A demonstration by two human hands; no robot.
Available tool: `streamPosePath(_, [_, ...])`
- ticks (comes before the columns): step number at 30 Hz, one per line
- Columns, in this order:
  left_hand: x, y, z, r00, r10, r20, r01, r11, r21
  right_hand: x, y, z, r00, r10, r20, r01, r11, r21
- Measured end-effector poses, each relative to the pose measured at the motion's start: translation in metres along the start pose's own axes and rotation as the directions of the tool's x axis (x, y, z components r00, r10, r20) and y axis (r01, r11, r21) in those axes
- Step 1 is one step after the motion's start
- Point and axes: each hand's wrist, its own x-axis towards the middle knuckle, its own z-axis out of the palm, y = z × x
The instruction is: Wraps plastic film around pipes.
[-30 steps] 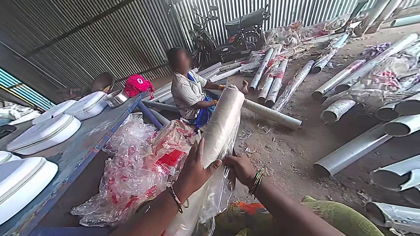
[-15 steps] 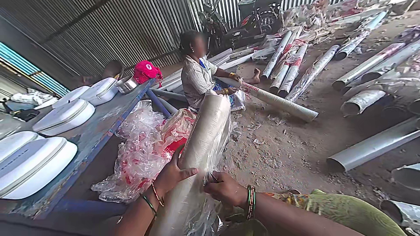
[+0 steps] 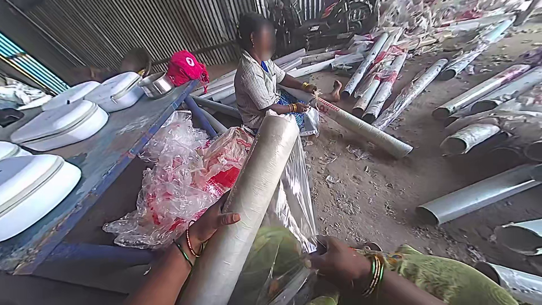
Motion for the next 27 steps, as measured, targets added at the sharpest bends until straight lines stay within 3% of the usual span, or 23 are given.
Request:
streamPosePath(4, [-0.002, 0.0, 0.0, 1.0, 0.003, -0.003, -0.003, 1.0, -0.014, -0.017, -0.015, -0.049, 0.99, -0.08, 0.119, 0.075, 0.996, 0.041])
streamPosePath(9, [0.0, -0.002, 0.003, 1.0, 0.017, -0.005, -0.017, 1.0, 0.017, -0.038, -0.031, -0.079, 0.996, 0.05, 0.069, -0.047, 0.997, -0.054])
streamPosePath(11, [-0.001, -0.002, 0.003, 1.0, 0.019, -0.007, -0.019, 1.0, 0.018, -0.045, -0.041, -0.088, 0.982, 0.133, -0.133, -0.15, 0.981, -0.126])
streamPosePath(12, [-0.001, -0.001, 0.002, 1.0, 0.016, -0.006, -0.016, 1.0, 0.016, -0.048, -0.043, -0.094, 0.937, 0.157, -0.311, -0.214, 0.964, -0.16])
streamPosePath(14, [-0.001, -0.003, -0.001, 1.0, 0.007, -0.003, -0.007, 1.0, -0.002, -0.046, -0.043, -0.113, 0.742, 0.104, -0.662, -0.278, 0.947, -0.162])
streamPosePath(16, [0.001, -0.004, -0.003, 1.0, 0.002, 0.002, -0.002, 1.0, -0.018, -0.043, -0.048, -0.122, 0.604, -0.015, -0.797, -0.208, 0.962, -0.176])
streamPosePath(17, [0.001, -0.005, -0.004, 1.0, -0.002, 0.002, 0.002, 1.0, -0.019, -0.04, -0.056, -0.118, 0.596, -0.064, -0.8, -0.16, 0.967, -0.197])
streamPosePath(22, [0.003, -0.01, -0.001, 1.0, 0.024, 0.01, -0.023, 0.999, -0.039, 0.005, -0.104, -0.078, 0.793, -0.214, -0.571, 0.038, 0.952, -0.304])
streamPosePath(25, [0.001, -0.009, -0.001, 1.0, 0.02, -0.006, -0.021, 1.0, -0.017, 0.04, -0.126, -0.057, 0.883, -0.17, -0.436, 0.1, 0.979, -0.18])
streamPosePath(27, [0.001, -0.008, -0.001, 1.0, 0.015, -0.005, -0.015, 1.0, -0.009, 0.057, -0.131, -0.046, 0.902, -0.143, -0.407, 0.107, 0.988, -0.11])
